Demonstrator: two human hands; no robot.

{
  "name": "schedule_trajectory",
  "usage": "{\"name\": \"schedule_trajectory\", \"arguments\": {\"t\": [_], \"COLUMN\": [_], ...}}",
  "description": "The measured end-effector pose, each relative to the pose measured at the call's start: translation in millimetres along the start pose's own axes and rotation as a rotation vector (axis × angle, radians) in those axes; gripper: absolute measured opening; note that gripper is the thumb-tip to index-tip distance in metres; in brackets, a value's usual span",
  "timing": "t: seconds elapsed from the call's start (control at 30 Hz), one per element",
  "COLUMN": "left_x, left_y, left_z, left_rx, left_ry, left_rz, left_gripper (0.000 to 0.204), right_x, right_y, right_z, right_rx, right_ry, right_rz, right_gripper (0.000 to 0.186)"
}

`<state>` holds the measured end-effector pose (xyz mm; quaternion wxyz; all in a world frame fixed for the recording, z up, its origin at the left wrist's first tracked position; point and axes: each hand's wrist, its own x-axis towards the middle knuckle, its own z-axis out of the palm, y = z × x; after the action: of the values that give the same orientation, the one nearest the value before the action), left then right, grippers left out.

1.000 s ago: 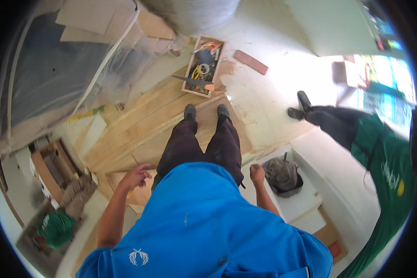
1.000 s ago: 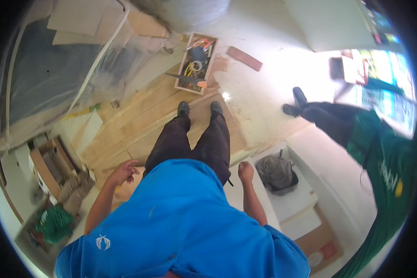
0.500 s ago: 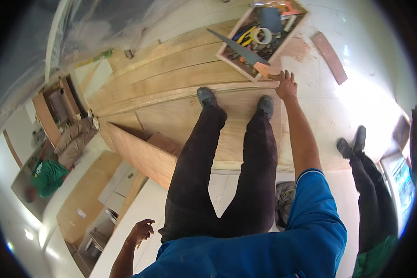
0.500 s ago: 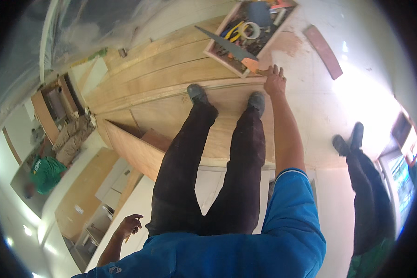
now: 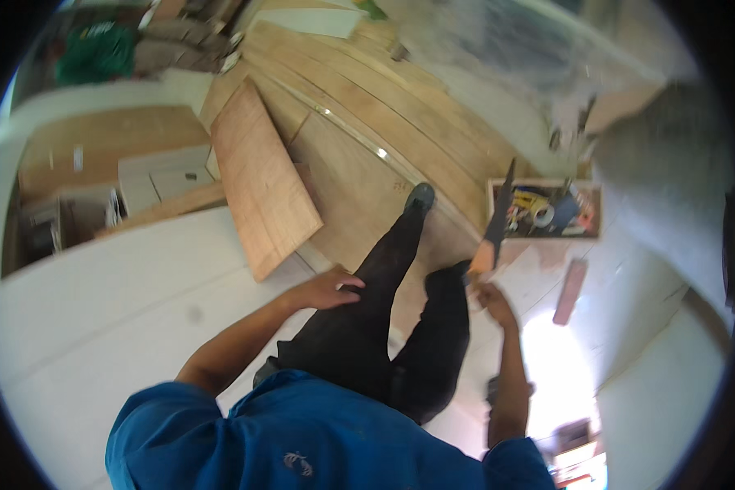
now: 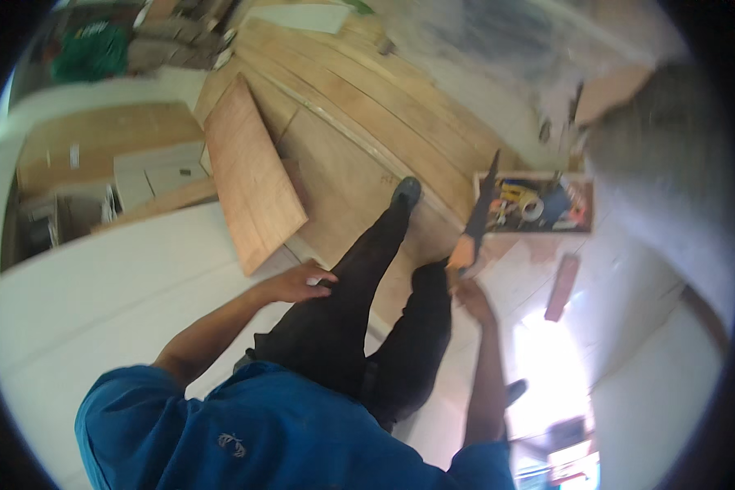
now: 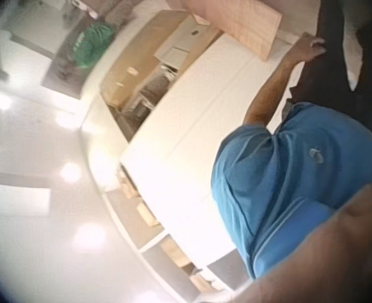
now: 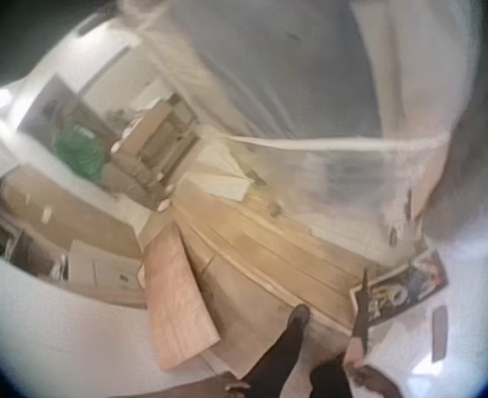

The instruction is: The person measures a large wooden board with a tape measure and marks it with a pencil. They then use a hand saw to cut the board along the marked line.

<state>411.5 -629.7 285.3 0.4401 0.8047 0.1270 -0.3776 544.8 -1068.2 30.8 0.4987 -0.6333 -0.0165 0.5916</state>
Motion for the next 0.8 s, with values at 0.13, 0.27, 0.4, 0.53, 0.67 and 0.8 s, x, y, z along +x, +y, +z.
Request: {"name": "schedule_trajectory", "arguments": {"t": [0.13,0.27,0.4,0.53,0.67,0.8], "left_x": [20.1,6.1,-24.9,-47.5,-55.5,-50.4], "left_y": [81.4,68.9,88.3,81.3,75.0,51.5], "left_z": [27.3,12.3,-45.3,-108.6,-150.6,-193.8], "left_rx": [-0.551,-1.356,-1.862,-2.225,-2.295,-2.250], "left_ry": [-0.236,-0.130,0.306,0.481,0.659,0.567], "left_rz": [-0.271,-0.125,-0.079,0.313,0.357,0.459], "left_gripper": [0.049,0.047,0.031,0.025,0.029,0.032], "right_x": [-126.0,-141.1,-124.1,-93.9,-59.2,-20.4], "right_y": [-198.7,-304.0,-377.3,-408.8,-465.7,-523.5], "right_z": [98.7,164.4,205.3,240.3,292.0,314.0], "right_rx": [0.019,-0.368,-0.094,0.474,0.306,-0.115], "right_ry": [-0.155,-0.302,-0.400,-0.332,-0.414,-0.317], "right_rz": [0.044,-0.193,-0.260,-0.085,-0.056,-0.115], "right_gripper": [0.047,0.050,0.059,0.076,0.064,0.053]}}
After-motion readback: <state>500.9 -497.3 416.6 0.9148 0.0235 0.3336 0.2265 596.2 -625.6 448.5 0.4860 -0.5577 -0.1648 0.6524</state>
